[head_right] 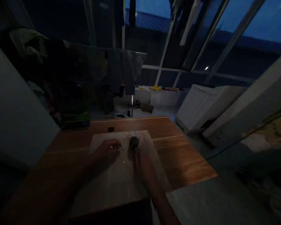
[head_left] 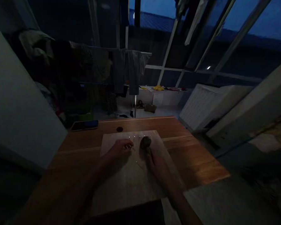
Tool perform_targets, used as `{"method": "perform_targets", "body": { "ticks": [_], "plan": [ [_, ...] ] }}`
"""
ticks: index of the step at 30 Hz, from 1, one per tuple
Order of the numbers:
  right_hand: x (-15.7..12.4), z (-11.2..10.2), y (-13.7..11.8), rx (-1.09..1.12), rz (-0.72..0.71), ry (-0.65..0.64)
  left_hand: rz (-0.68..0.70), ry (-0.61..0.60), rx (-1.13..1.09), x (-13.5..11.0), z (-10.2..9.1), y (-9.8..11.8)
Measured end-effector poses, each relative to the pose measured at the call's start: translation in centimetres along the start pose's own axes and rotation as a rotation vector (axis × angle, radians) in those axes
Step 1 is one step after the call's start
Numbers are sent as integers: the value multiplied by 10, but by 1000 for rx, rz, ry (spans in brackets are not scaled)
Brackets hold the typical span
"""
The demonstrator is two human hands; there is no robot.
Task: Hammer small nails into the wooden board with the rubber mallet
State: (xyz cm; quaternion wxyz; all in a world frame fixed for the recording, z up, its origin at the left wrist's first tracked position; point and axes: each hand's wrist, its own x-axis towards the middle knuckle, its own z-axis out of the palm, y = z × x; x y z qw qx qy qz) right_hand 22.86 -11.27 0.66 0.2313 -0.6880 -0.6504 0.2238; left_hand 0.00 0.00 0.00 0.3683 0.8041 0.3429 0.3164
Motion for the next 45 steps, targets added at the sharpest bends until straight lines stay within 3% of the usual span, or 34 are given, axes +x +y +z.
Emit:
{"method": "perform_targets", "body": {
  "ticks": [3, 8, 10, 23, 30, 40, 45],
  "plan": [
    [-1, 0, 1, 3, 1, 3, -61, 108, 3, -2, -6, -6],
    [-2, -5, -2, -5, 9, -4, -205, 391, 7, 7, -11, -19],
    [-2, -6, -3, -13, 12, -11, -234, 430, 4, 10, -10, -22],
    [-2, -2, 2, 16, -34, 15, -202, 432, 92, 8, -3, -29],
    [6, -1, 1, 10, -57, 2, -268, 457, 41, 11, 1, -31],
    [48, 11, -58, 69, -186, 3, -263, 450, 38, 10, 2, -29],
    [57, 19, -72, 16, -228, -67, -286, 429, 72, 11, 0, -28]
  ]
}}
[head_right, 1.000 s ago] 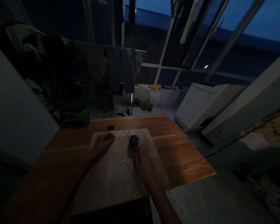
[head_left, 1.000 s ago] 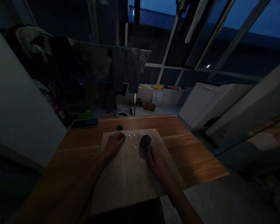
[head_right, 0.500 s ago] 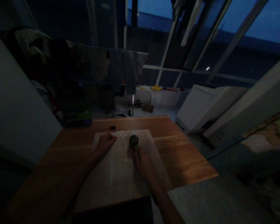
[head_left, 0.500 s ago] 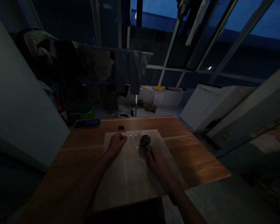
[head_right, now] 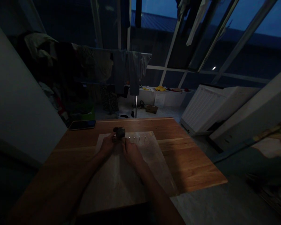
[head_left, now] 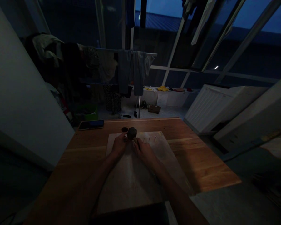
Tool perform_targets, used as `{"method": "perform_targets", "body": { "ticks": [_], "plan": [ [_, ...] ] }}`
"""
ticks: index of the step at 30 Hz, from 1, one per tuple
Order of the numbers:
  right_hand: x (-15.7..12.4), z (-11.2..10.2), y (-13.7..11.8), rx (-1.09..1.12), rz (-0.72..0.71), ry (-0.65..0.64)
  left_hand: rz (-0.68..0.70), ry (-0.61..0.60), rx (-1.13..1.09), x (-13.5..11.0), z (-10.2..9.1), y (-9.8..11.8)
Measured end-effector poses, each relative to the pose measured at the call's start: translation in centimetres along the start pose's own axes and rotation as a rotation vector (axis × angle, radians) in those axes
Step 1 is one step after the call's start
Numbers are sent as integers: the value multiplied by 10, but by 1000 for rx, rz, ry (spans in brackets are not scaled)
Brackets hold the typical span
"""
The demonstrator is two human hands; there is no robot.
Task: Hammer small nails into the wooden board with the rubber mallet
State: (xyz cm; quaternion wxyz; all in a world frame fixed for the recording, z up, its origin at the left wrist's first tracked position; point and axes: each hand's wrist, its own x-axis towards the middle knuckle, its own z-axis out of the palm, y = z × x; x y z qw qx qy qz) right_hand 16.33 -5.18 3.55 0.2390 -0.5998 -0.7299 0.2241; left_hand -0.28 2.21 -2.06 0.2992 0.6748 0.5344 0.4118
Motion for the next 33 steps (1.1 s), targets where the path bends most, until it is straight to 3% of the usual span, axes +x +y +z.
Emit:
{"method": "perform_targets", "body": {
  "ticks": [8, 13, 17, 19, 21, 23, 28, 33],
  "plan": [
    [-5, -5, 3, 6, 0, -3, 43, -26, -3, -2, -1, 0],
    [-29, -19, 24, 113, 20, 83, 90, 28, 49, -5, 0, -1],
    [-58, -28, 47, 98, 81, 61, 321, 138, 263, -15, -2, 5],
    [-68, -26, 56, 91, 106, 51, 537, 3, 361, -21, -1, 10],
    [-72, -23, 62, 86, 122, 59, 742, -208, 471, -24, 3, 18],
    [-73, -20, 65, 80, 130, 72, 858, -360, 594, -25, 8, 28],
    [-70, -17, 64, 62, 142, 61, 886, -468, 794, -23, 19, 49],
    [-71, -18, 62, 73, 151, 63, 837, -453, 707, -24, 16, 47]
  ]
}}
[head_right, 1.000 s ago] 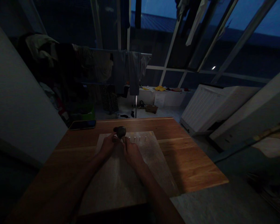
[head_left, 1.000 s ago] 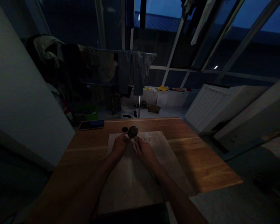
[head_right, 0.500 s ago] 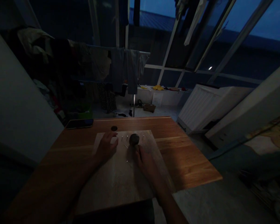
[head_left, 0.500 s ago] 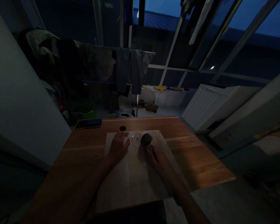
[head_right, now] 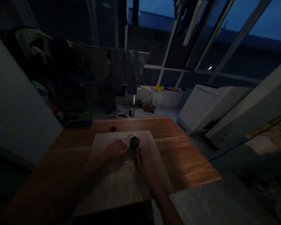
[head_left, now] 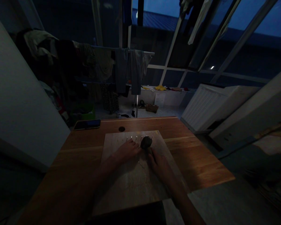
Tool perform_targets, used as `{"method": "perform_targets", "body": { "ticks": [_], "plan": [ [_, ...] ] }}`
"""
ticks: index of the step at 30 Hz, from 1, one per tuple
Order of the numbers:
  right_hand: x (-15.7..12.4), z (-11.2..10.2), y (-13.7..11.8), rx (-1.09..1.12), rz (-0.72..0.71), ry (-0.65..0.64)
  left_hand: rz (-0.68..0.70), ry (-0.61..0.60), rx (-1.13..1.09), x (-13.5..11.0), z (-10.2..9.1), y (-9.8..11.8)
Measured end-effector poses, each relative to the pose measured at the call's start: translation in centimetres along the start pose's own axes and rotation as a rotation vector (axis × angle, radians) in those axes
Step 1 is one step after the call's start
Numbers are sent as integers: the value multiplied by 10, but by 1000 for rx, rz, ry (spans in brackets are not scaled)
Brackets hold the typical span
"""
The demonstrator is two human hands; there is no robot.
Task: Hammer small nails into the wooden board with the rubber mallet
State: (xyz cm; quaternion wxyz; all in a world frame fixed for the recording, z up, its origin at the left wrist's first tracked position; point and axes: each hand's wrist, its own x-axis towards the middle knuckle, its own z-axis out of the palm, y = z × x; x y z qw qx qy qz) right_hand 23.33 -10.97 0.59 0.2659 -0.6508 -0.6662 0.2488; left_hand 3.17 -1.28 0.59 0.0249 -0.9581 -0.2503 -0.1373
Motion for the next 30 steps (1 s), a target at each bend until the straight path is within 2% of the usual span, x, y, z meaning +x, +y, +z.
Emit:
{"method": "perform_targets", "body": {
  "ticks": [3, 8, 11, 15, 22, 25, 30],
  "plan": [
    [-1, 0, 0, 4, -11, 4, -166, 81, -179, -11, 4, -16],
    [-2, -4, -3, 9, 10, -24, -648, 430, -566, -33, 6, -52],
    [-2, -5, -5, 16, 3, -18, -805, 485, -681, -41, 8, -62],
    [-2, -5, -6, -12, 12, -11, -797, 479, -707, -42, 12, -61],
    [-2, -4, -3, -10, 10, -9, -737, 472, -618, -39, 16, -61],
    [0, -4, -3, 7, -8, -17, -751, 469, -613, -39, 17, -62],
    [11, 3, -18, 49, -46, -17, -785, 466, -624, -39, 17, -63]
  ]
}}
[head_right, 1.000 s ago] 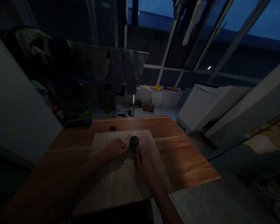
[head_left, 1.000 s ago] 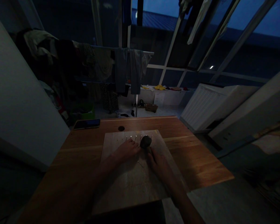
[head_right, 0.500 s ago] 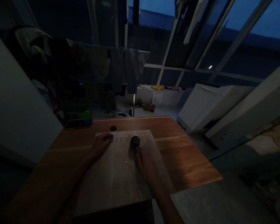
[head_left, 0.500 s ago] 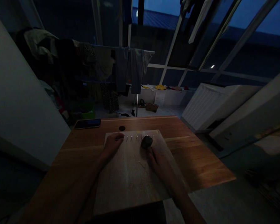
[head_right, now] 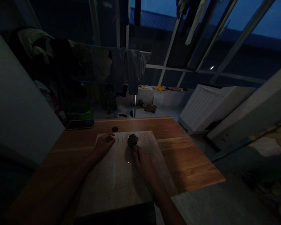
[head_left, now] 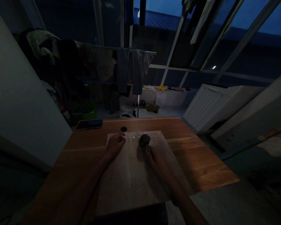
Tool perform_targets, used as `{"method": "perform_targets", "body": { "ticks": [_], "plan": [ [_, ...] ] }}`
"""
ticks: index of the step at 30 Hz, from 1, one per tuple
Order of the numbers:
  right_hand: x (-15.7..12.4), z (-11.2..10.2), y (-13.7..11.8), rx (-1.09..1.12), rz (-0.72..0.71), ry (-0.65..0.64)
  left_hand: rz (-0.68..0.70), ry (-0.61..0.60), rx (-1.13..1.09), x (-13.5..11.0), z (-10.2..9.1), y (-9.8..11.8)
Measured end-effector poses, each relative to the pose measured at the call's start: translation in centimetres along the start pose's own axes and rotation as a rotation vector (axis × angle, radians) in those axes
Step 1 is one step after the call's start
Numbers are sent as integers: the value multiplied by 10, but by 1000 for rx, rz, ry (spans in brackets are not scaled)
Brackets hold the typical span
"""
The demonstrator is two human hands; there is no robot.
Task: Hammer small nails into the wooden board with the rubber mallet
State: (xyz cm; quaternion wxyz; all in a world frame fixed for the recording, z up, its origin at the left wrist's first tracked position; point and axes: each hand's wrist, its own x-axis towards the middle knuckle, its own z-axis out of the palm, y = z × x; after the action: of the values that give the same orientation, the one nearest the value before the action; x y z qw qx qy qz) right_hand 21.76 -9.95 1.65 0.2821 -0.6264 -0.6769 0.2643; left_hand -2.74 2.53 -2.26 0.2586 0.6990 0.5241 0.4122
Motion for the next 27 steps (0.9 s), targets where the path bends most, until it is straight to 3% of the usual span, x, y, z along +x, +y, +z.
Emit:
{"method": "perform_targets", "body": {
  "ticks": [8, 13, 21, 27],
  "plan": [
    [39, 17, -50, -49, -94, -1, -43, -20, -100, -2, 1, 2],
    [49, 32, -63, -117, -145, -61, -93, -42, -40, 0, -1, 1],
    [47, 40, -55, -142, -127, -79, -47, -44, -24, -2, -4, 6],
    [25, 13, -28, -6, -91, -32, 3, -38, 1, -5, 0, 2]
  ]
}}
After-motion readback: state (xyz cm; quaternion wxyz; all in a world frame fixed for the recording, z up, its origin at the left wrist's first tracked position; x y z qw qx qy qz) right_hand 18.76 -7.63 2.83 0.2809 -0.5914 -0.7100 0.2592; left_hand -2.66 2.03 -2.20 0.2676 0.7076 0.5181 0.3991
